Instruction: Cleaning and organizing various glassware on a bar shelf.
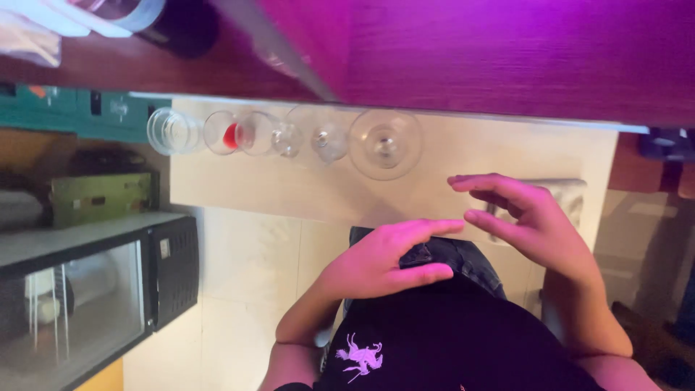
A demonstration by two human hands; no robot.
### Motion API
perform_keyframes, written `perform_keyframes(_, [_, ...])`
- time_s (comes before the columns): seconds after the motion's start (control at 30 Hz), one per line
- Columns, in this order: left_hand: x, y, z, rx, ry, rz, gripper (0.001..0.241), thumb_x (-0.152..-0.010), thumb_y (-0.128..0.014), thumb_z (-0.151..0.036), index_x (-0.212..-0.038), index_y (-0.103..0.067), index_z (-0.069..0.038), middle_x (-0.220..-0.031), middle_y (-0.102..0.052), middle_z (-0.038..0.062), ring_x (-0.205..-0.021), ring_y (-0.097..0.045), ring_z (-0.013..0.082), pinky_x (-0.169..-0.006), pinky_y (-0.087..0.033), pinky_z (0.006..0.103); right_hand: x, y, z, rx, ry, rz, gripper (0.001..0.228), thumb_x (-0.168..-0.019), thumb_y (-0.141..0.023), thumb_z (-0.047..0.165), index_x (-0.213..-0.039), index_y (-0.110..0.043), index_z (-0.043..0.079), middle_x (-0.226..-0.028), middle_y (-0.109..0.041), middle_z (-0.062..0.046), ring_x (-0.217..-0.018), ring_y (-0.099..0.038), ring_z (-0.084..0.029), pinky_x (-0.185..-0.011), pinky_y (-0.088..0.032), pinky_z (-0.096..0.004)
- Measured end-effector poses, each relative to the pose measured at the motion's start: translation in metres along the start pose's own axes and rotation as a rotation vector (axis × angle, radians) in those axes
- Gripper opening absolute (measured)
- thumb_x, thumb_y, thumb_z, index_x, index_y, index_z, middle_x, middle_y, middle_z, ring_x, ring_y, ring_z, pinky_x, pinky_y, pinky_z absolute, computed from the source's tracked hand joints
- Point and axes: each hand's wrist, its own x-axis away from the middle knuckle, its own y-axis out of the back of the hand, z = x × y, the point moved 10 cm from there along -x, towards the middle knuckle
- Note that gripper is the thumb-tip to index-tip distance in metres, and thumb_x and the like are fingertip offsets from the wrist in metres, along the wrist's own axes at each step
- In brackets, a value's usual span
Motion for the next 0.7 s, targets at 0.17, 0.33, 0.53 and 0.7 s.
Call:
perform_keyframes(0.17, [-0.035,-0.014,-0.046,0.054,-0.089,0.104,0.051,-0.102,-0.072,-0.028,-0.148,-0.057,-0.013,-0.135,-0.069,0.008,-0.126,-0.070,0.0205,-0.112,-0.056,0.0351,0.059,0.042,0.078,-0.207,0.282,-0.190,0.042,-0.090,-0.065,-0.004,-0.132,-0.062,-0.003,-0.140,-0.064,-0.017,-0.139,-0.059,-0.027,-0.116,-0.048,-0.041])
perform_keyframes(0.33, [-0.078,-0.019,-0.084,0.042,-0.248,0.019,0.043,-0.105,-0.072,-0.022,-0.144,-0.057,-0.010,-0.138,-0.068,0.007,-0.127,-0.068,0.0178,-0.111,-0.055,0.0329,0.094,0.090,0.094,-0.341,0.360,-0.449,0.045,-0.091,-0.062,-0.008,-0.136,-0.058,-0.001,-0.146,-0.059,-0.019,-0.145,-0.056,-0.031,-0.121,-0.047,-0.045])
perform_keyframes(0.53, [-0.124,-0.028,-0.103,0.061,-0.276,-0.084,0.038,-0.104,-0.074,-0.018,-0.138,-0.061,-0.008,-0.137,-0.068,0.005,-0.122,-0.069,0.0162,-0.106,-0.058,0.0322,0.102,0.139,0.097,-0.327,0.479,-0.391,0.060,-0.093,-0.063,-0.006,-0.150,-0.044,0.001,-0.158,-0.048,-0.018,-0.150,-0.051,-0.034,-0.122,-0.048,-0.047])
perform_keyframes(0.7, [-0.150,-0.024,-0.129,0.069,-0.257,-0.162,0.037,-0.105,-0.072,-0.016,-0.139,-0.058,-0.008,-0.138,-0.067,0.005,-0.127,-0.069,0.0165,-0.110,-0.057,0.0327,0.099,0.169,0.109,-0.386,0.504,-0.404,0.074,-0.094,-0.064,-0.007,-0.161,-0.035,0.006,-0.159,-0.044,-0.020,-0.149,-0.052,-0.035,-0.121,-0.048,-0.046])
